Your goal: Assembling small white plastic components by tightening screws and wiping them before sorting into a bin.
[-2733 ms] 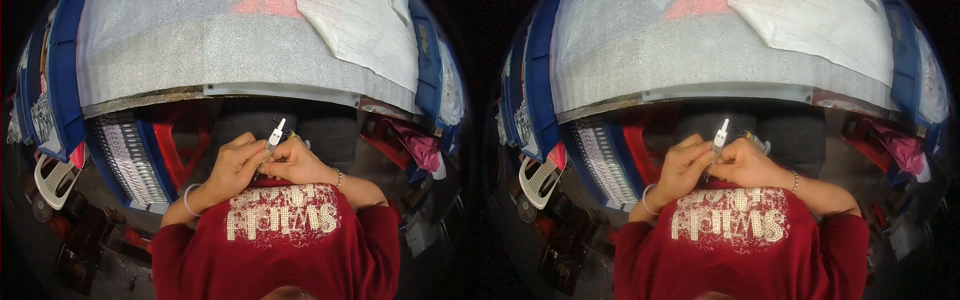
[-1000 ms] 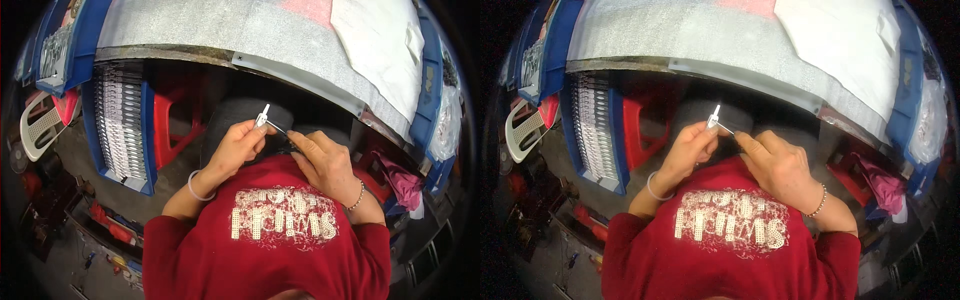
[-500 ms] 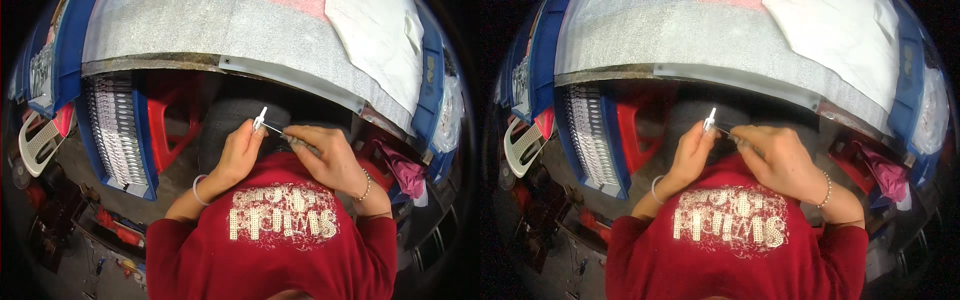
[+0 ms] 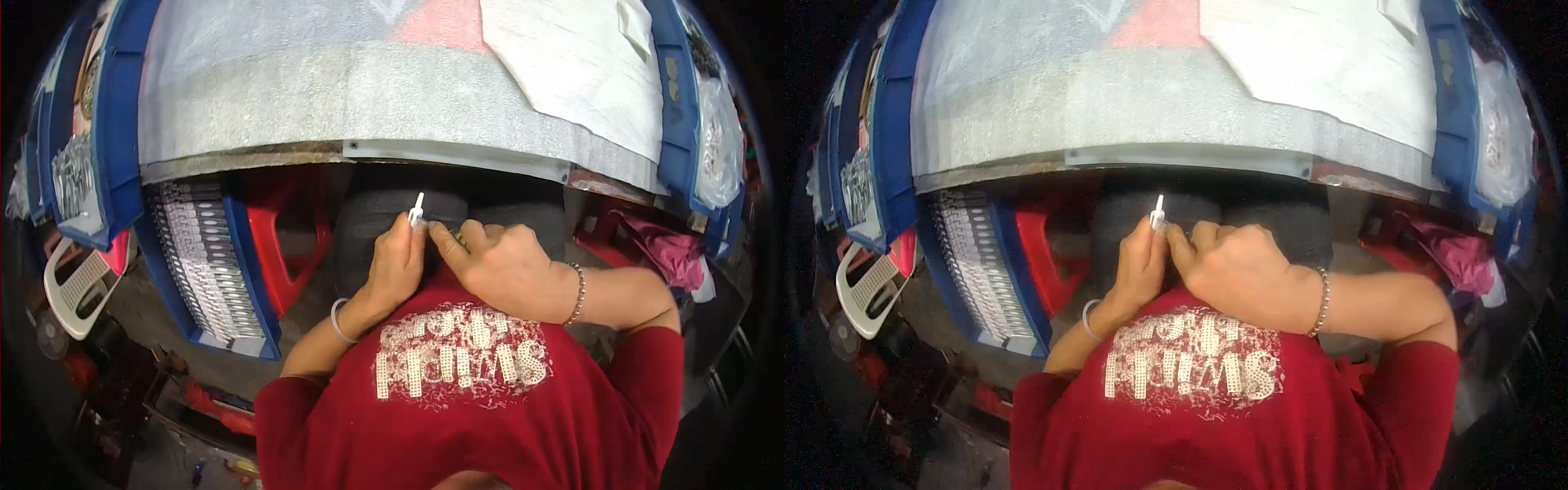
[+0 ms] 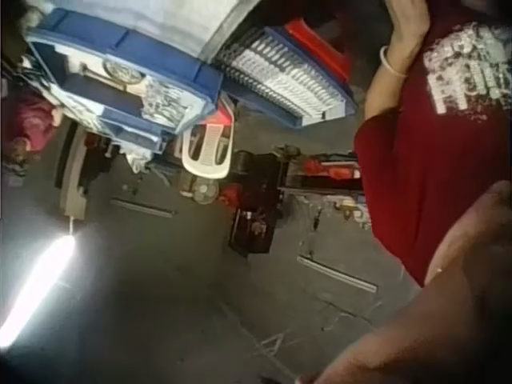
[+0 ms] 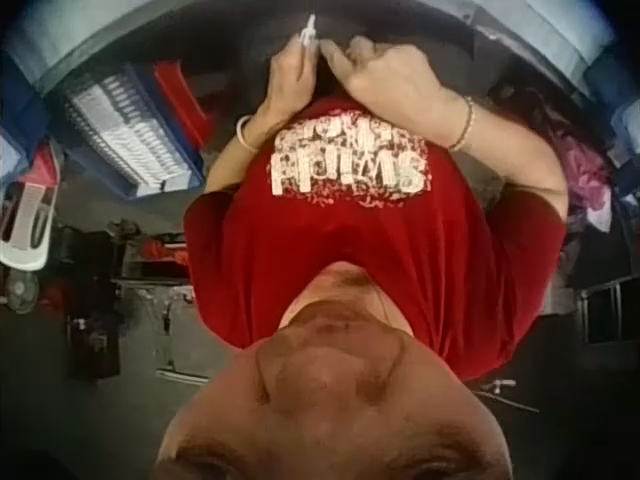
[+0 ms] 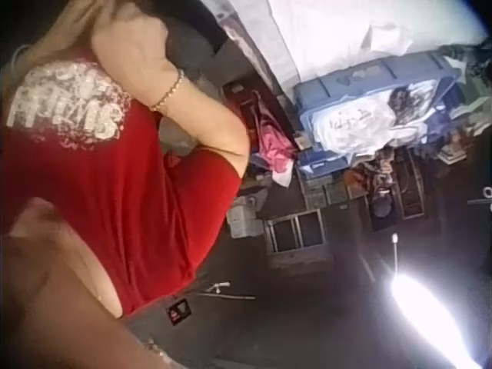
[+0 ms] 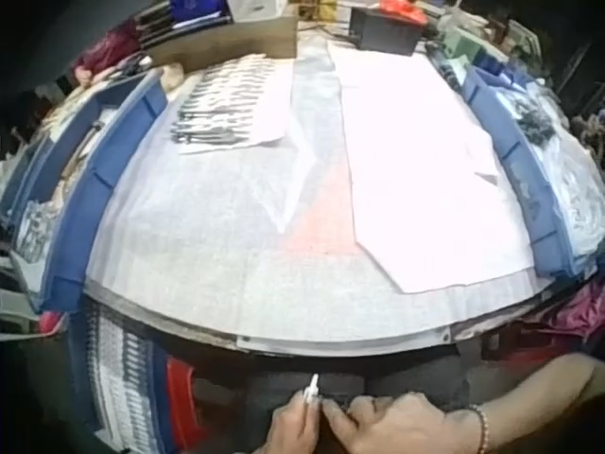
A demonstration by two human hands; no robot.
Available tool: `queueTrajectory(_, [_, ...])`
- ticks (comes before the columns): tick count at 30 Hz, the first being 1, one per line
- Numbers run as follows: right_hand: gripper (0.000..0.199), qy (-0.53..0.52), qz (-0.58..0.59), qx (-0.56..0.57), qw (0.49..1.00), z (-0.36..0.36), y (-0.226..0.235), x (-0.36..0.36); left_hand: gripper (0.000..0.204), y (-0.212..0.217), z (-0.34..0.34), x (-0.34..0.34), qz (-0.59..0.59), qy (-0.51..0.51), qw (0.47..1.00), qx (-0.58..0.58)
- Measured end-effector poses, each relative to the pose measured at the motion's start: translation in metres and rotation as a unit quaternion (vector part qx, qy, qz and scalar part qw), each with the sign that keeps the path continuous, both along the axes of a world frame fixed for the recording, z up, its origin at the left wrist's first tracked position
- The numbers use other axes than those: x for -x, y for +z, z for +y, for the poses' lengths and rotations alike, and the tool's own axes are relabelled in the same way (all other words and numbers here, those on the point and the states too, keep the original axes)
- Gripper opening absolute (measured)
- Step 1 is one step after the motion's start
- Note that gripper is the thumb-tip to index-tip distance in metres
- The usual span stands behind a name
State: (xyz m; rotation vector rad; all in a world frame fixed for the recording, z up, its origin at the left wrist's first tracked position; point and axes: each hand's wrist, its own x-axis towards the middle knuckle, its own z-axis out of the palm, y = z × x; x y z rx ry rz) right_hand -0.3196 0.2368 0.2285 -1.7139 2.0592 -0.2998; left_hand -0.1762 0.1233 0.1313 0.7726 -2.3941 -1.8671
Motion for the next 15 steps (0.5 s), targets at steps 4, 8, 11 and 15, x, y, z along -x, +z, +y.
queueTrajectory(4, [0.043,0.064,0.07,-0.043,0.995,-0.006,0.002,0.0,0.012,-0.008,0.002,0.0,0.033,0.012,0.999,0.007])
queueTrajectory(8, [0.039,-0.207,-0.32,-0.002,0.924,0.008,-0.033,0.007,0.012,-0.003,0.001,0.001,0.003,-0.006,0.999,0.05])
queueTrajectory(11, [0.04,-0.145,-0.223,-0.049,0.963,-0.003,-0.01,0.014,0.011,-0.005,-0.001,0.003,0.009,-0.021,0.998,0.062])
queueTrajectory(15, [0.047,0.032,0.057,-0.065,0.996,-0.008,0.0,0.006,0.011,-0.006,-0.003,0.004,0.021,-0.012,1.0,0.001])
